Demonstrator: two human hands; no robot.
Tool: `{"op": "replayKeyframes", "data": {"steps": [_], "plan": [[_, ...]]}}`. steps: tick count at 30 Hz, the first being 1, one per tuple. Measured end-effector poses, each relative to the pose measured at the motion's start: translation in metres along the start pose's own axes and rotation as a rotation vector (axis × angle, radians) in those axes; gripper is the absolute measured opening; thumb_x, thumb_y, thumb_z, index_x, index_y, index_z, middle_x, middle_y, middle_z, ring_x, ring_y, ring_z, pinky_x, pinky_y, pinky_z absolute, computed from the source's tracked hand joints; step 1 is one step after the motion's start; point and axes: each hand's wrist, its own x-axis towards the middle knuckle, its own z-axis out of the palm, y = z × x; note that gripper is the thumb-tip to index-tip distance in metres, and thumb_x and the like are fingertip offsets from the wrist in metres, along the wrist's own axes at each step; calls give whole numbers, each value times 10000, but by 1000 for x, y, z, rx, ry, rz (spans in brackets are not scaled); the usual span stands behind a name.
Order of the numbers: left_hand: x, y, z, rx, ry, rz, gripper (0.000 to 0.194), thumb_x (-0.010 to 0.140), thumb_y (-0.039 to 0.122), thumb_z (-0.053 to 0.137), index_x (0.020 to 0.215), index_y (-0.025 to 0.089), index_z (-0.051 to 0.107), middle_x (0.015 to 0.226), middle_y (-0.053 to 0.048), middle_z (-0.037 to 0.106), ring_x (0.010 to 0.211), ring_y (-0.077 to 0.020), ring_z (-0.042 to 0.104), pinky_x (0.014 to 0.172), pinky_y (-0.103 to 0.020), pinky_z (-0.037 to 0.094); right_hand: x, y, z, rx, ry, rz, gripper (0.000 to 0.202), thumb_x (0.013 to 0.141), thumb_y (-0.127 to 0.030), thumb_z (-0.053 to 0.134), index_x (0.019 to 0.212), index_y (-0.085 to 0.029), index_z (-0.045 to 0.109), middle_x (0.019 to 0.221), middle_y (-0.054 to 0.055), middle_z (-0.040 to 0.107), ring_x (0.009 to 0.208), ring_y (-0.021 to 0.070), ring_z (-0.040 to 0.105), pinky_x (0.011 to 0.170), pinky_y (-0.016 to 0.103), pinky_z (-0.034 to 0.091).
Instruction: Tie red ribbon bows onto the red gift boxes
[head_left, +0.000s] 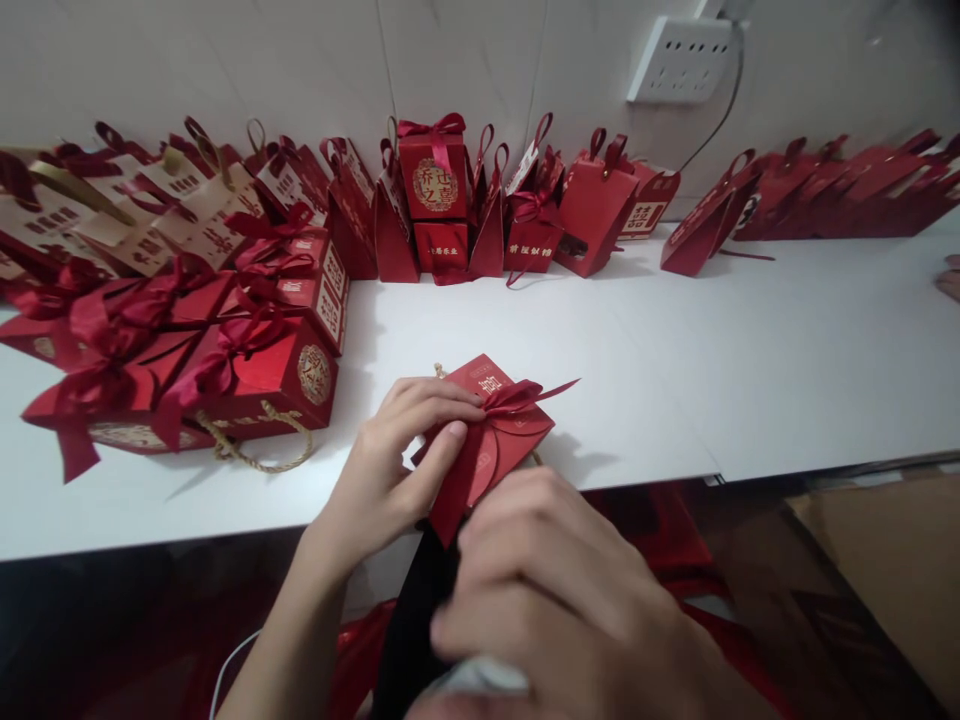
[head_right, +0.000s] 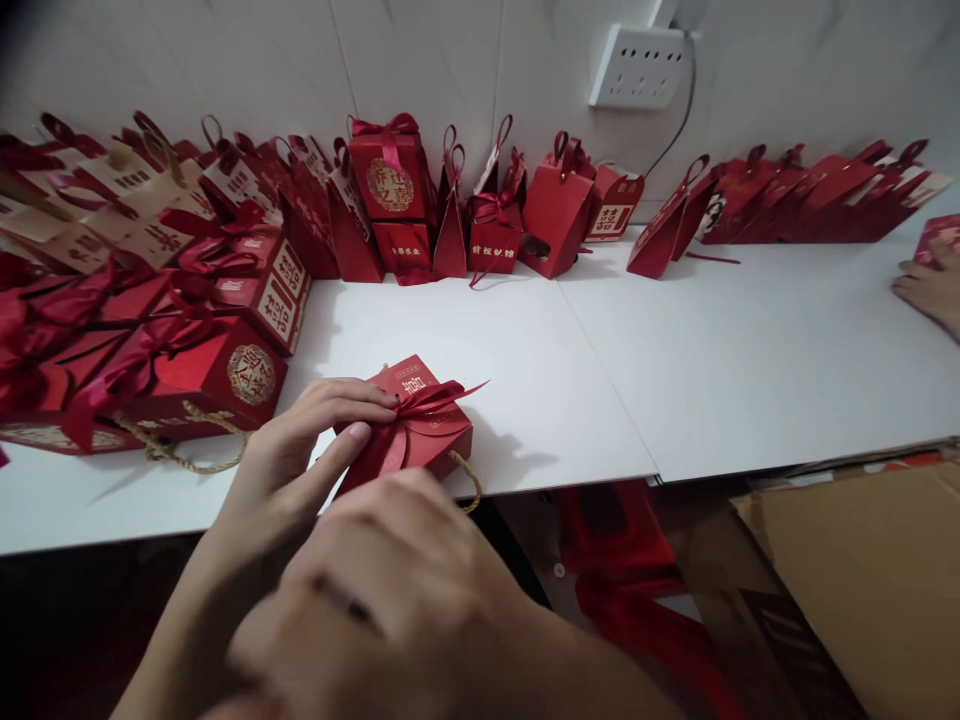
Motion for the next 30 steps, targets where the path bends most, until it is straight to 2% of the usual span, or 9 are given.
{"op": "replayKeyframes", "data": {"steps": [2,4,6,9,14,20,25,30], "plan": [[-2,-2,0,-16,1,-7,218,903,177,435,985,219,634,1049,-47,628,1034,-187,540,903,-361,452,1,8,9,-62,33,4,215,847,-361,590,899,-161,653,943,81,656,980,219,573,892,378,459],[-4,-4,0,-35,-11,-6,233,907,170,422,998,222,631,1068,-47,622,1055,-189,531,918,-365,444,-2,13,21,-144,72,14,227,857,-287,586,1001,-121,640,1031,115,656,1045,231,564,945,406,429],[-6,-6,-1,-38,-35,-4,229,903,163,431,999,223,629,1081,-48,619,1068,-191,524,925,-367,436,-7,16,32,-184,134,22,184,860,-162,561,1020,-118,640,998,101,676,1007,204,592,947,392,433],[-8,-7,-1,-11,-47,4,216,897,152,439,1001,217,617,1087,-54,616,1073,-192,514,924,-371,427,-14,22,40,-119,268,33,184,839,-50,530,931,-130,668,871,66,697,922,175,623,914,366,472],[-7,-7,5,39,-43,54,208,875,129,468,1028,205,587,1053,-58,608,1048,-191,504,903,-368,428,-20,35,31,81,297,-39,146,820,-50,571,886,-115,683,855,72,712,930,174,638,885,347,536],[-7,-9,7,128,-80,144,325,864,63,421,1084,225,598,1084,-59,552,1067,-190,473,924,-379,414,-30,43,24,178,331,-50,139,788,-34,616,864,-115,699,809,71,717,896,180,659,881,370,558],[-6,-9,6,143,-104,118,330,867,72,404,1063,237,613,1071,-55,555,1053,-194,477,909,-384,427,-31,49,23,246,363,-80,136,779,-55,627,853,-140,703,752,58,710,822,182,669,865,399,566],[-6,-8,8,147,-83,90,328,872,91,397,1057,240,623,1059,-56,555,1039,-197,478,904,-389,427,-30,48,23,311,406,-134,125,799,-62,603,843,-138,692,696,42,693,760,155,664,918,399,534]]}}
